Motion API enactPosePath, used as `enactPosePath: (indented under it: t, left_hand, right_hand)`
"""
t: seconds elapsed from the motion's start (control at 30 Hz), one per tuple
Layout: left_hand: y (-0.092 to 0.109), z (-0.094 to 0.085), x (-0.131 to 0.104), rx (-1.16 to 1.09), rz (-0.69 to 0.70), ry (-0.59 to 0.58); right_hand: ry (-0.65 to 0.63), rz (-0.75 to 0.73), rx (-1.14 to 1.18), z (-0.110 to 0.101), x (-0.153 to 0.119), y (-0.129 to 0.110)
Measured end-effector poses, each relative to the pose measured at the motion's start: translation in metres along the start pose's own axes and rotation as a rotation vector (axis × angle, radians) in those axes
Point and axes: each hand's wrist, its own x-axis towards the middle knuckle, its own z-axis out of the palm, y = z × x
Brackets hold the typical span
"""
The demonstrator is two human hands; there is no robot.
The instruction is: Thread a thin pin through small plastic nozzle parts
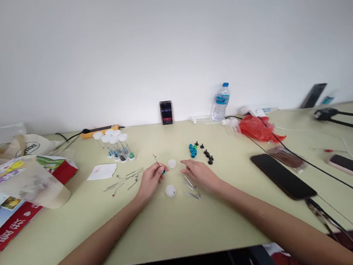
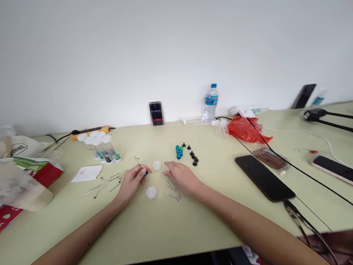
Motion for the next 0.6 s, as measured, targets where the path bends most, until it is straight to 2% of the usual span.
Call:
enactPosePath:
  t: [0.1,0.17,0.37,0.43,0.5,0.6]
  left_hand:
    - [-0.002,0.003,0.0,-0.042,-0.029,-0.008]
    - [-0.001,0.003,0.0,-0.049,-0.027,-0.007]
    - [0.007,0.0,0.002,0.045,-0.111,0.054]
    - [0.007,-0.001,0.003,0.073,-0.146,0.032]
    - [0.006,-0.001,0.004,0.071,-0.157,-0.025]
    - [0.002,-0.001,0.006,0.018,-0.133,-0.062]
  right_hand:
    - [0.055,0.016,-0.025,-0.004,0.016,0.015]
    - [0.087,-0.035,-0.109,-0.006,0.037,0.032]
    - [0.14,-0.304,-0.609,-0.016,0.134,0.105]
    - [0.137,-0.372,-0.746,-0.02,0.167,0.128]
    - [0.115,-0.371,-0.855,-0.02,0.195,0.148]
    - [0.095,-0.317,-0.938,-0.008,0.227,0.164]
